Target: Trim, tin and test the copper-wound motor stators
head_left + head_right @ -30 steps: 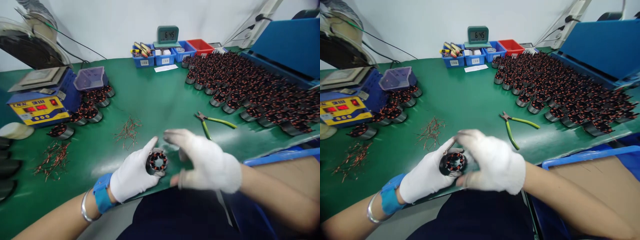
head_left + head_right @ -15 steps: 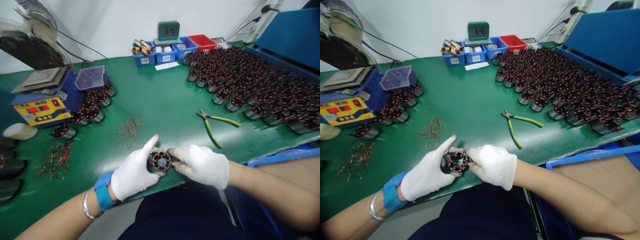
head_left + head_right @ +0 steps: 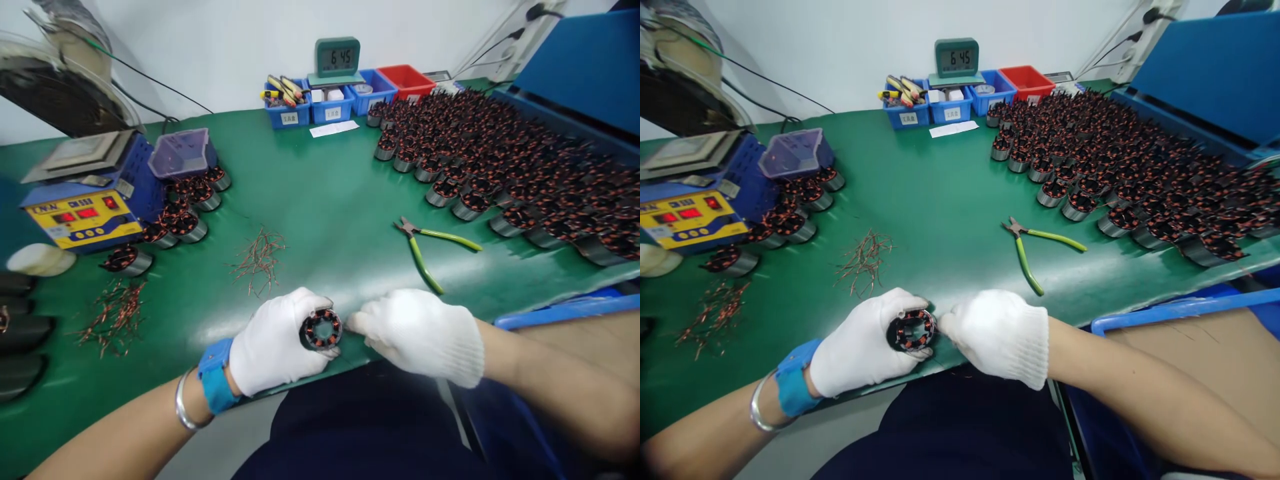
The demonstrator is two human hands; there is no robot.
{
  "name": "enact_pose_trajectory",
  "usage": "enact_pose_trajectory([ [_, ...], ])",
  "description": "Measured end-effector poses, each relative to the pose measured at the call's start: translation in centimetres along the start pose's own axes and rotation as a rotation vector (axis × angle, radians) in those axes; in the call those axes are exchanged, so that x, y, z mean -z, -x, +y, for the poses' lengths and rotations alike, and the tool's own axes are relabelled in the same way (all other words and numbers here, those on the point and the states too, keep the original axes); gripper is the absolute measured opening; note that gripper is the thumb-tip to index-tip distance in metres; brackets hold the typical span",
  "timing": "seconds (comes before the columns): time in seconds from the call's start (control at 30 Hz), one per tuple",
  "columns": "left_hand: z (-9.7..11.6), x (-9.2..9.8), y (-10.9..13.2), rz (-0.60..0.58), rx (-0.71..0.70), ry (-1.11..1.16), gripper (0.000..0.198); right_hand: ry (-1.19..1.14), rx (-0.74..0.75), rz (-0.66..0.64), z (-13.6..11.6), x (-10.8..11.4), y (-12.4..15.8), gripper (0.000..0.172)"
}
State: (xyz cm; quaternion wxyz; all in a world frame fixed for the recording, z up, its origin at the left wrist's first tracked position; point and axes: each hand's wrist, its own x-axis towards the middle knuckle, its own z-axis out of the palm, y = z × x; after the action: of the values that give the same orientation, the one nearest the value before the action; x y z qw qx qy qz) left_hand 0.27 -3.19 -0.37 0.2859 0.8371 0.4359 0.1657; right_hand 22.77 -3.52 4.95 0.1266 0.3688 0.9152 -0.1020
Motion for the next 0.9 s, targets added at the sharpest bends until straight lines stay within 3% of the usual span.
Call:
enact_pose_trajectory([
  [0.1, 0.1, 0.0, -0.1, -0.002, 0.060, -0.014, 0.044, -0.034, -0.139, 0.184, -0.2, 0.2, 1.0, 0.038],
  [0.2, 0.2, 0.1, -0.2, -0.018, 0.099, -0.031, 0.049, -0.132, -0.185, 0.300, -1.4, 0.0, 1.1, 0.090],
  [0.23, 0.2, 0.2, -0.2, -0.020, 0.102, -0.031, 0.049, -0.153, -0.199, 0.269, -2.0, -0.2, 0.8, 0.095],
  [0.27, 0.3, 0.3, -0.2, -0.021, 0.106, -0.028, 0.049, -0.155, -0.221, 0.212, -2.6, -0.4, 0.4, 0.089],
  [0.37, 0.4, 0.3, -0.1, -0.035, 0.133, -0.022, 0.045, -0.100, -0.282, 0.075, -3.6, -1.3, -0.9, 0.048],
  [0.5, 0.2, 0.2, -0.2, -0.032, 0.145, -0.023, 0.045, -0.113, -0.262, 0.107, -2.6, -1.8, -1.4, 0.027],
  [0.63, 0.0, 0.0, 0.0, -0.006, 0.126, 0.001, 0.048, -0.310, -0.234, 0.066, -1.1, -1.5, -1.2, 0.021],
  [0.77, 0.5, 0.1, 0.2, 0.042, 0.109, 0.061, 0.051, -0.305, -0.154, 0.107, -0.9, -1.3, -1.4, 0.022],
  [0.9, 0.5, 0.2, 0.2, 0.124, 0.122, 0.306, 0.017, -0.302, -0.092, 0.107, -0.8, -1.6, -1.7, 0.022],
])
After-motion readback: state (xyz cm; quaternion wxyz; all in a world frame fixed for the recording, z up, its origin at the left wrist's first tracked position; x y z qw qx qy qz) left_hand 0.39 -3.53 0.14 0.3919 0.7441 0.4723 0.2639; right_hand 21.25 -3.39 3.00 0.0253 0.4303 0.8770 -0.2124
